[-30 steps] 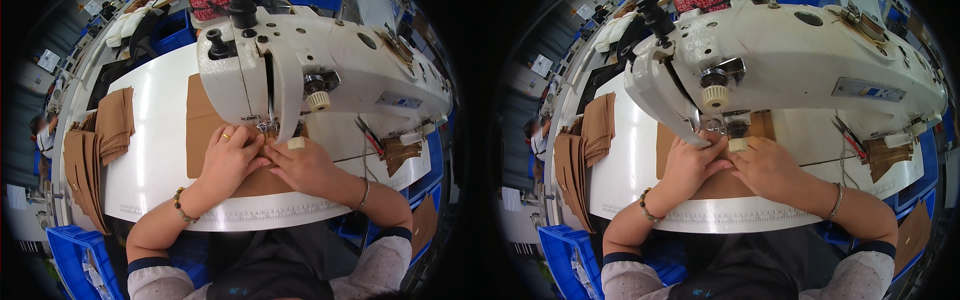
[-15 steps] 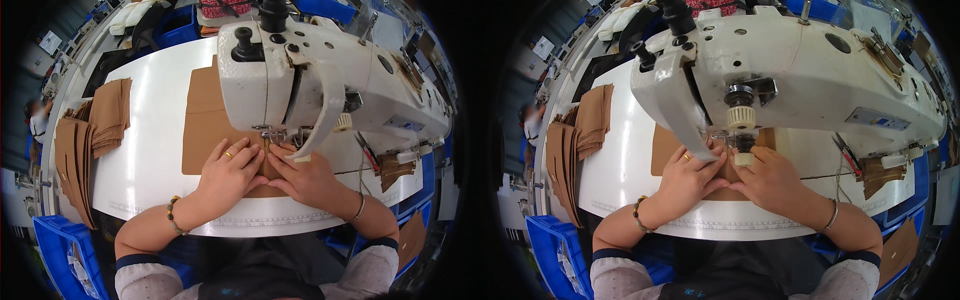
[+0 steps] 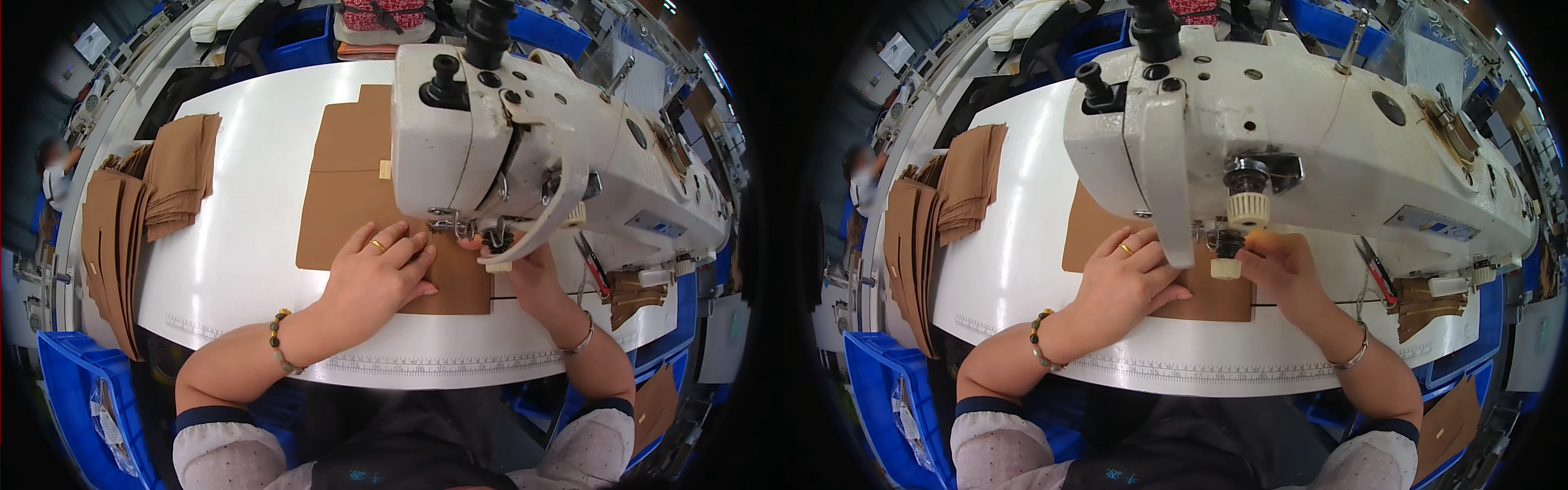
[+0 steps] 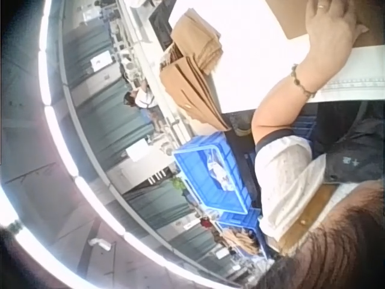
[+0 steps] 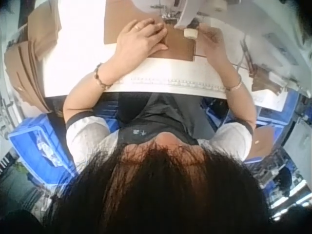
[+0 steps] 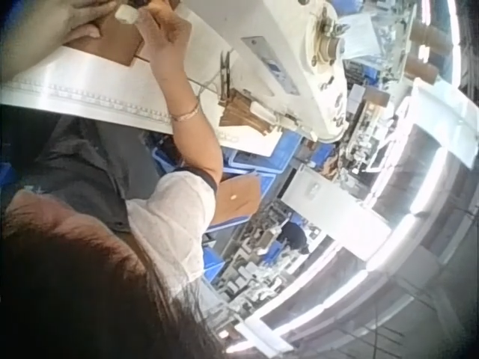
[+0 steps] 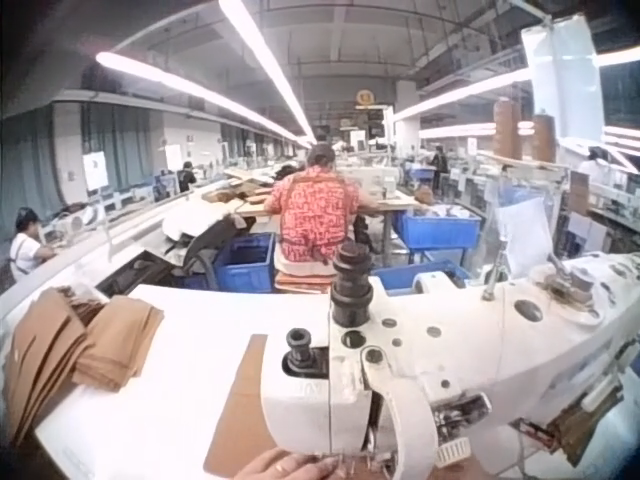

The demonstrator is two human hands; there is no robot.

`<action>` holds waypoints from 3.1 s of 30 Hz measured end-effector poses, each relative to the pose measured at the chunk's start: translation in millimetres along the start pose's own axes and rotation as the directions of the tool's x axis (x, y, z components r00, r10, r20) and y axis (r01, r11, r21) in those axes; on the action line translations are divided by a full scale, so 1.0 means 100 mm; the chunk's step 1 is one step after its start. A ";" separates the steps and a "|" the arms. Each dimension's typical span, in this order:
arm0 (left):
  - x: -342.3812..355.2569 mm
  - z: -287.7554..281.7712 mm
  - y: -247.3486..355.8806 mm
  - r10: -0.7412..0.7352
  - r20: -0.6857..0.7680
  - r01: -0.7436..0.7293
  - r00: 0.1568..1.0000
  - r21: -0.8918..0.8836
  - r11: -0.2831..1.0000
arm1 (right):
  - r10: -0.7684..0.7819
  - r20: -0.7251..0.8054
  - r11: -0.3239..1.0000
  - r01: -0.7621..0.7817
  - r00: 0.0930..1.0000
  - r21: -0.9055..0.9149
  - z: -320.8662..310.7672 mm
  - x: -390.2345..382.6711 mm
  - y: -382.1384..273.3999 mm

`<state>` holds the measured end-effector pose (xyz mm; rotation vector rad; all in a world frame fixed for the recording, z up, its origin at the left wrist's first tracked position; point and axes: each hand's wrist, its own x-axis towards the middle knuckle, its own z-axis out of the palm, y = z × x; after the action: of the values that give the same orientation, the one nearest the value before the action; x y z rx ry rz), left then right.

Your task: Using an industrial sewing machine to assemble leather bag components, including sewing zippers and aligning edges.

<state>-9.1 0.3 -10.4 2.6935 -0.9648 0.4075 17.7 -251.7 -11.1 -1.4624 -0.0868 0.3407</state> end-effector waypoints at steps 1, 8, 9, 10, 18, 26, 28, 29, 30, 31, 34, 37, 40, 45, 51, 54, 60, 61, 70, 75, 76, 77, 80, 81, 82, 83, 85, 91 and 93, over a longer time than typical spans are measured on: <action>0.00 0.00 0.00 0.010 0.017 -0.010 1.000 0.007 1.000 | -0.073 0.038 0.997 0.072 0.997 0.028 -0.03 0.01 0.00; -0.01 -0.01 0.01 0.017 0.001 -0.017 1.000 0.021 1.000 | -0.395 0.363 0.438 0.520 0.844 -0.733 0.09 -0.09 0.01; 0.00 -0.01 0.01 0.013 0.001 -0.013 1.000 0.021 1.000 | -0.399 0.492 0.142 0.583 0.773 -0.800 0.12 -0.09 0.03; 0.00 -0.01 0.01 0.010 0.012 -0.010 1.000 0.016 1.000 | -0.437 0.472 0.155 0.581 0.766 -0.799 0.15 -0.08 0.06; 0.07 0.01 -0.04 0.005 -0.014 -0.005 1.000 -0.021 1.000 | -0.455 0.490 0.026 0.561 0.744 -0.828 0.13 -0.04 0.12; 0.09 0.00 -0.06 -0.006 -0.008 0.005 1.000 -0.025 1.000 | -0.482 0.505 0.019 0.585 0.716 -0.811 0.13 0.01 0.11; 0.09 0.00 -0.06 0.001 0.012 -0.001 1.000 -0.013 1.000 | -0.482 0.522 -0.003 0.595 0.704 -0.804 0.12 0.01 0.11; 0.09 0.00 -0.06 -0.005 -0.006 0.005 1.000 -0.013 1.000 | -0.462 0.513 0.013 0.584 0.723 -0.811 0.12 0.01 0.12; 0.08 0.00 -0.06 -0.009 -0.001 0.009 1.000 -0.016 1.000 | -0.445 0.506 0.019 0.573 0.739 -0.819 0.12 0.00 0.12; 0.08 0.00 -0.06 -0.013 0.018 0.013 1.000 -0.023 1.000 | -0.440 0.511 0.025 0.580 0.738 -0.815 0.11 0.00 0.12; 0.07 0.01 -0.07 -0.007 0.024 0.007 1.000 -0.017 1.000 | -0.437 0.501 0.026 0.567 0.747 -0.823 0.11 0.00 0.12; 0.07 0.01 -0.08 -0.007 0.027 0.007 1.000 -0.013 1.000 | -0.435 0.496 0.064 0.575 0.752 -0.815 0.11 -0.01 0.11; 0.07 0.01 -0.07 -0.004 0.022 0.003 1.000 0.020 1.000 | -0.450 0.514 0.042 0.593 0.730 -0.804 0.14 0.01 0.06; 0.07 0.05 -0.07 0.005 -0.099 -0.004 0.995 0.006 1.000 | -0.405 0.584 -0.017 0.633 0.703 -0.774 0.13 -0.11 -0.17; 0.04 0.16 -0.03 0.020 -0.129 -0.017 0.991 0.029 0.999 | -0.907 0.017 0.064 0.178 0.420 -0.982 -1.38 -1.06 -1.16; 0.01 0.19 -0.01 0.023 -0.114 -0.019 0.993 0.041 0.999 | -0.977 -0.176 0.145 -0.227 0.120 -0.963 -2.93 -1.19 -1.82; 0.00 0.18 0.01 -0.001 -0.100 0.006 0.995 0.041 0.999 | -0.407 -0.765 0.904 0.102 0.500 -0.414 -4.86 -1.29 -1.62; 0.00 0.18 0.01 -0.001 -0.096 0.005 0.995 0.045 0.999 | -0.411 -0.780 0.906 0.308 0.473 -0.290 -4.88 -1.39 -1.30; 0.00 0.18 0.02 -0.012 -0.067 0.016 0.998 0.058 0.998 | -0.568 -0.757 0.813 0.073 0.323 -0.578 -4.91 -1.47 -1.36; 0.01 0.18 0.02 -0.019 -0.072 0.022 0.997 0.046 0.999 | -0.358 -0.790 0.933 0.229 0.498 -0.279 -4.79 -1.40 -1.39; 0.01 0.18 0.01 -0.021 -0.070 0.024 0.997 0.043 0.999 | -0.453 -0.788 0.866 0.415 0.416 -0.279 -4.70 -1.39 -1.12; 0.01 0.18 0.01 -0.025 -0.059 0.027 0.998 0.037 0.999 | -0.472 -0.839 0.801 0.529 0.270 -0.280 -4.64 -1.30 -0.87; 0.02 0.18 -0.01 -0.025 -0.059 0.026 0.998 0.019 0.999 | -0.523 -0.823 0.794 0.478 0.221 -0.376 -4.52 -1.26 -0.44; 0.03 0.17 -0.01 -0.021 -0.067 0.023 0.998 0.028 0.999 | -0.488 -0.841 0.787 0.535 0.232 -0.309 -4.53 -1.27 -0.49; 0.03 0.17 -0.01 -0.021 -0.068 0.023 0.997 0.031 0.999 | -0.524 -0.819 0.775 0.529 0.234 -0.345 -4.57 -1.29 -0.65; 0.03 0.17 0.00 -0.020 -0.066 0.022 0.998 0.030 0.999 | -0.500 -0.824 0.831 0.416 0.267 -0.370 -4.62 -1.34 -0.86; 0.02 0.17 0.00 -0.024 -0.074 0.026 0.997 0.037 0.999 | -0.469 -0.832 0.874 0.291 0.297 -0.389 -4.72 -1.39 -1.32; 0.04 0.17 0.01 -0.020 -0.075 0.024 0.997 0.050 0.998 | -0.409 -0.806 0.912 0.196 0.427 -0.359 -4.68 -1.30 -1.23; 0.03 0.17 0.00 -0.023 -0.078 0.028 0.997 0.061 0.998 | -0.418 -0.864 0.800 0.564 0.279 -0.205 -4.55 -1.28 -0.78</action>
<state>-3.4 -6.9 -25.5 2.7196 -0.9093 0.5412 29.6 -728.6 32.5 -1.2155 0.3365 -0.9841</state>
